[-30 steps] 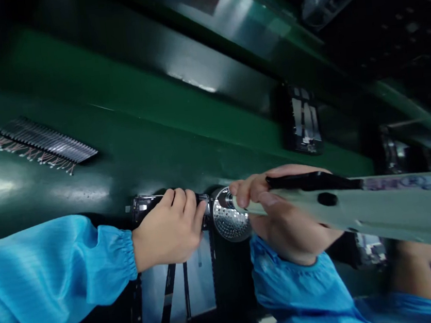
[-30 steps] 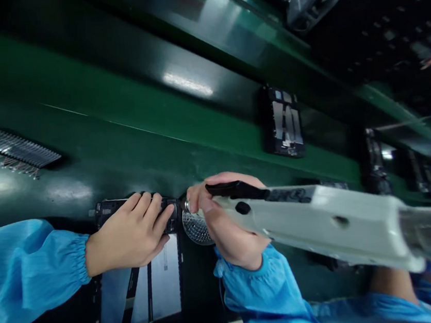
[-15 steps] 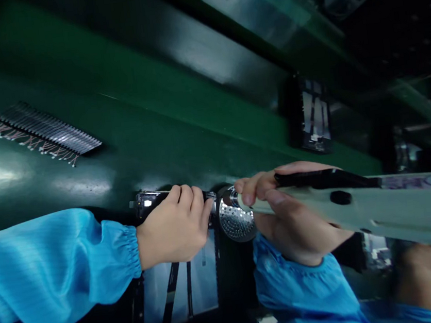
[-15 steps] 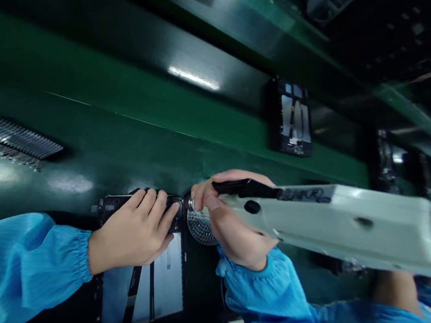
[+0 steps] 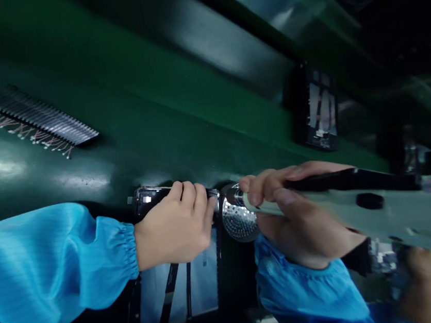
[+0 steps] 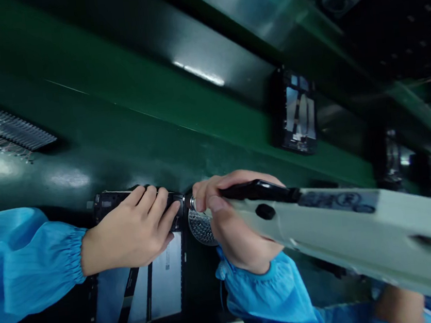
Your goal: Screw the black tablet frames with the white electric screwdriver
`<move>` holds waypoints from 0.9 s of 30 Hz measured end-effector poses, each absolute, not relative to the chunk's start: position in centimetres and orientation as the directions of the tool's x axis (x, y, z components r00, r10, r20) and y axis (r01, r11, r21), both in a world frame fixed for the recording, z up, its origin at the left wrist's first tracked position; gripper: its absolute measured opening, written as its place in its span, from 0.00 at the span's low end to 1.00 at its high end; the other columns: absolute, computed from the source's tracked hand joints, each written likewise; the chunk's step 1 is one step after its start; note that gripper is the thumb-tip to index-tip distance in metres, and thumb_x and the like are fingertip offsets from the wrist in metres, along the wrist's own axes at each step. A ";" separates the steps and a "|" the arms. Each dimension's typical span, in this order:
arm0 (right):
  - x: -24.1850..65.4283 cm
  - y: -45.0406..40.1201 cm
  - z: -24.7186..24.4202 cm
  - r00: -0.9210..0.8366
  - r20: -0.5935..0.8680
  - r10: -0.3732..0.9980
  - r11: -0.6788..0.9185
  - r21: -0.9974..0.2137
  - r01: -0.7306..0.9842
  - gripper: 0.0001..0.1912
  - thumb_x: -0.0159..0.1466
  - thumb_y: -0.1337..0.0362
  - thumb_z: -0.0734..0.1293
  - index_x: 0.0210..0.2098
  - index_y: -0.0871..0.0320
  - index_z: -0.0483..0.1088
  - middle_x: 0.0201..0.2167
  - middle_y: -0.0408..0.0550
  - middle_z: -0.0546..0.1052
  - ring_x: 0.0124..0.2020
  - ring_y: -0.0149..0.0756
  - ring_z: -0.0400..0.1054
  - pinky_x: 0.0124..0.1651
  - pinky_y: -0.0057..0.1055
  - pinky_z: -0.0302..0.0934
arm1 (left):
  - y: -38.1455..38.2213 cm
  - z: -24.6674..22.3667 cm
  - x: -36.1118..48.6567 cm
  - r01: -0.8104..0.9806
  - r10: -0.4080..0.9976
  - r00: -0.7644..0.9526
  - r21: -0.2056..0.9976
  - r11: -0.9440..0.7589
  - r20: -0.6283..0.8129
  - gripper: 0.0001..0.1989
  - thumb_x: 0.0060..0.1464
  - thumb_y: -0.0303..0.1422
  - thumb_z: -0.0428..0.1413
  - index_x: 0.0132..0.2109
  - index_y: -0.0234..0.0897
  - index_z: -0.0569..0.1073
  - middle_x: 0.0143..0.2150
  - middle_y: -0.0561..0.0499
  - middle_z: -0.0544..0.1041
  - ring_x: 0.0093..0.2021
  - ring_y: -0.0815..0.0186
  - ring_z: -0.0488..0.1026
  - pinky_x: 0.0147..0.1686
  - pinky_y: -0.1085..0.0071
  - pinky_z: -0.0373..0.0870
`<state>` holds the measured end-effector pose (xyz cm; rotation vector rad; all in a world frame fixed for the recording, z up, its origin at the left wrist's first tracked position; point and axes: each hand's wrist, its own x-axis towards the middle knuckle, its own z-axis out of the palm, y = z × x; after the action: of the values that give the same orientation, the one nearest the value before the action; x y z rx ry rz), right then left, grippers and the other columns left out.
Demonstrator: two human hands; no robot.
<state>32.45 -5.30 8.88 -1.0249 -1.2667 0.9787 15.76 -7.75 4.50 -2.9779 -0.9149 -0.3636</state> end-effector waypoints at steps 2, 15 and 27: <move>32.4 -5.3 8.8 0.069 0.251 0.966 0.253 -0.967 -0.014 0.09 0.55 0.71 0.74 0.33 0.53 0.74 0.19 0.36 0.71 0.20 0.30 0.66 0.31 0.37 0.66 | -7.8 4.6 15.8 0.553 0.553 0.804 0.067 -0.830 0.220 0.24 0.69 0.34 0.42 0.59 0.17 0.71 0.50 0.24 0.76 0.46 0.42 0.77 0.41 0.51 0.72; 36.2 -5.3 9.2 0.187 0.391 0.901 0.390 -0.920 0.042 0.13 0.53 0.70 0.73 0.38 0.51 0.76 0.25 0.39 0.71 0.26 0.31 0.67 0.31 0.33 0.68 | -7.6 4.4 15.5 0.538 0.532 0.808 0.050 -0.842 0.253 0.25 0.68 0.36 0.45 0.60 0.17 0.71 0.52 0.23 0.76 0.49 0.39 0.77 0.44 0.49 0.73; 35.4 -4.8 6.9 0.200 0.321 0.926 0.328 -0.945 -0.004 0.12 0.53 0.70 0.72 0.37 0.54 0.74 0.23 0.38 0.71 0.26 0.31 0.67 0.31 0.34 0.68 | -7.5 4.6 15.4 0.544 0.533 0.796 0.046 -0.838 0.288 0.24 0.68 0.35 0.45 0.57 0.19 0.74 0.50 0.24 0.77 0.47 0.40 0.78 0.43 0.50 0.75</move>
<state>35.41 -4.82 6.88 -1.0243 -1.1775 0.8421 15.44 -7.45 4.60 -2.9404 -0.8818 -0.4530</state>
